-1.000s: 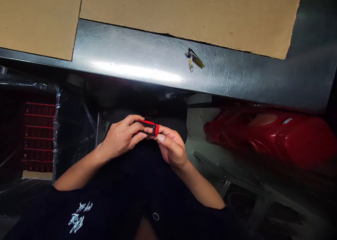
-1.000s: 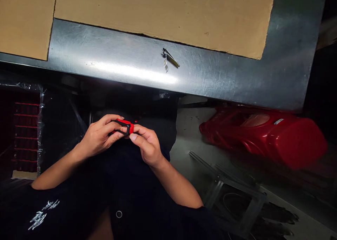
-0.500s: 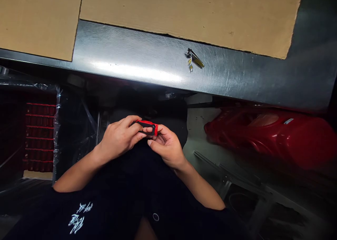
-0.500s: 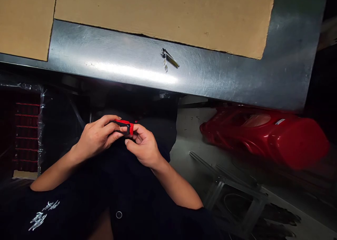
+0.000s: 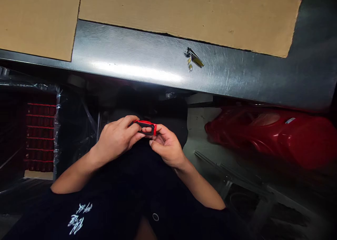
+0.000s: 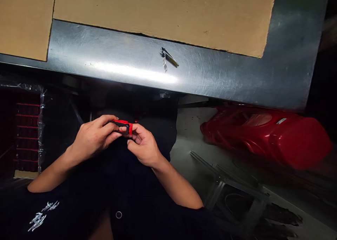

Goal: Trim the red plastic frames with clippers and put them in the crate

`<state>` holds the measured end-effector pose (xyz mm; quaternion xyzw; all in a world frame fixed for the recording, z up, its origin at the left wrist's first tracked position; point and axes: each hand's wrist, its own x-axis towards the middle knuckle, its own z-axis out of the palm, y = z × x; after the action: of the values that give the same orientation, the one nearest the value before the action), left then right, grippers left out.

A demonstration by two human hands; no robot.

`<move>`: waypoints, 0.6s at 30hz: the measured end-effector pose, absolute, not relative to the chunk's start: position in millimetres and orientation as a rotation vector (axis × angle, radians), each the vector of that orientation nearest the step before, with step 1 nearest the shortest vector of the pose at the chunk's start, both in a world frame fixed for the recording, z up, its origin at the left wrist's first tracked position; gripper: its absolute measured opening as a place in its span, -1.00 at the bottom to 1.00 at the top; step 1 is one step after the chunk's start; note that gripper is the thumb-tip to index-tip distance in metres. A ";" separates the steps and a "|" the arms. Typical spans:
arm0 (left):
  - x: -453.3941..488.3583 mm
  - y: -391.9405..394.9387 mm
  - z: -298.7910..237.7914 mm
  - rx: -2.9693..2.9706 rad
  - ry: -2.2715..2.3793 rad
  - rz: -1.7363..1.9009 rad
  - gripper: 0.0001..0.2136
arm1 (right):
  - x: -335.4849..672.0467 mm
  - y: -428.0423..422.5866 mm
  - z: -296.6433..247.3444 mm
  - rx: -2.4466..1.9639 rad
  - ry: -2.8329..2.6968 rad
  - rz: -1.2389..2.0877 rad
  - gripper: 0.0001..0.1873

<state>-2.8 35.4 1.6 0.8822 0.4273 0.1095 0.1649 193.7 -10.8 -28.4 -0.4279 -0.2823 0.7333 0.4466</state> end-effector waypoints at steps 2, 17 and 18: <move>-4.8 36.2 1.4 2.404 1.198 0.303 -0.76 | 197.3 -11.1 -26.8 -1.003 -0.723 1.832 -0.74; 4.5 36.2 -7.8 1.784 1.071 0.418 -0.72 | 203.2 -8.7 -29.8 -1.160 -1.008 1.495 -0.88; 4.8 36.5 -7.9 1.749 1.079 0.435 -0.69 | 203.6 -8.5 -28.6 -1.155 -1.058 1.470 -0.90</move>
<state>4.8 36.5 -7.9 0.7225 0.4456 0.1795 0.4972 203.6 -8.5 -28.6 -0.4727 -0.4330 0.6017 0.4765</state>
